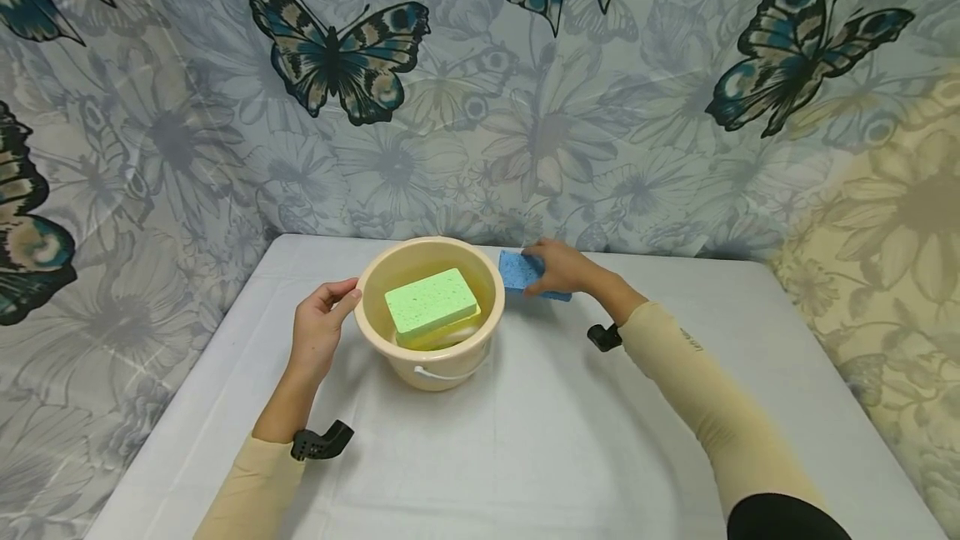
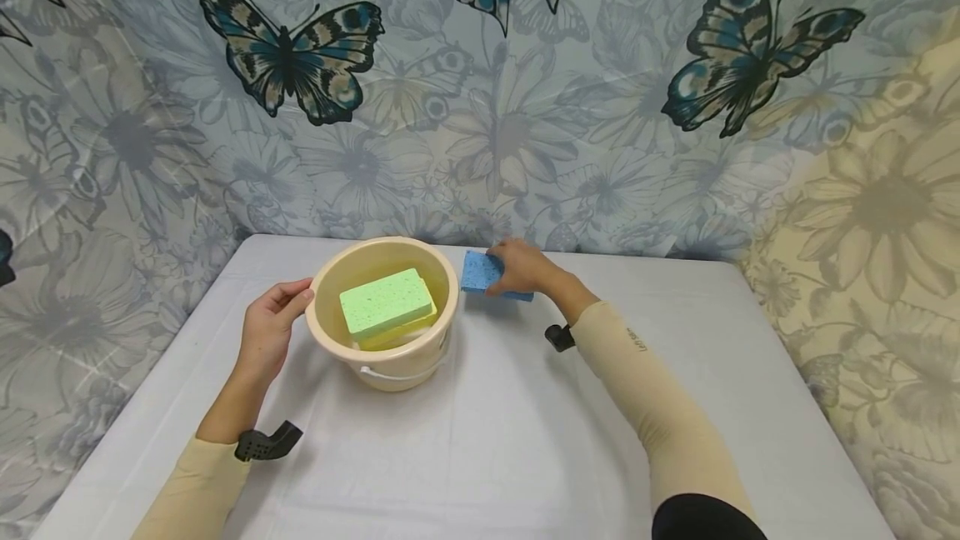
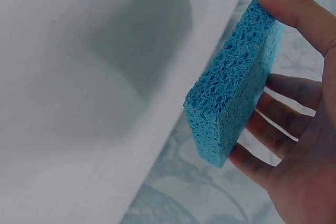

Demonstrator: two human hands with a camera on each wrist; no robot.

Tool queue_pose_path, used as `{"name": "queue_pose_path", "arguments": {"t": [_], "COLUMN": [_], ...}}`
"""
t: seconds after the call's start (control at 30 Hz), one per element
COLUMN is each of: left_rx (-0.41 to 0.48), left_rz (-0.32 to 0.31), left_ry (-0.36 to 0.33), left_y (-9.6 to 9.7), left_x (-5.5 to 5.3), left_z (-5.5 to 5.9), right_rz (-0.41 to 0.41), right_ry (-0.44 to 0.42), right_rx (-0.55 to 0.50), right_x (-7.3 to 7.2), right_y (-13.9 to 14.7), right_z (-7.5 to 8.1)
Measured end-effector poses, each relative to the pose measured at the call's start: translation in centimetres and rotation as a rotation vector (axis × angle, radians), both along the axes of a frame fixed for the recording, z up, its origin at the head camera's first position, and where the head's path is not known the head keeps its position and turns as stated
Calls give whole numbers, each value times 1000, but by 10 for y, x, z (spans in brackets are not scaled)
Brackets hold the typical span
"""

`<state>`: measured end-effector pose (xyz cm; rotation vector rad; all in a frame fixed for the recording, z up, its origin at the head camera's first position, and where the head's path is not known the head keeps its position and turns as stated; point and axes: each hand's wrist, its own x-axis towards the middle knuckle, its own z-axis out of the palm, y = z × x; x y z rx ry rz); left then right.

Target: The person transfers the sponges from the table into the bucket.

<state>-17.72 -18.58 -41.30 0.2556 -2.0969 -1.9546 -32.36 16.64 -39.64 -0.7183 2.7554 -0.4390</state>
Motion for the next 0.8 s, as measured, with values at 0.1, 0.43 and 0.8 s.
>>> {"name": "queue_pose_path", "arguments": {"t": [0.1,0.43,0.8], "left_rx": [2,3,-4], "left_rz": [1,-7,-7], "left_ry": [-6,-2,14], "left_y": [0,1,-1], "left_x": [0,0,0], "left_z": [0,-1,-2], "right_rz": [-3,14,41], "right_ry": [8,42,71], "right_rx": [5,10,-10], "right_x": [0,1,4], "right_y": [2,8,10], "right_z": [5,21,45]}}
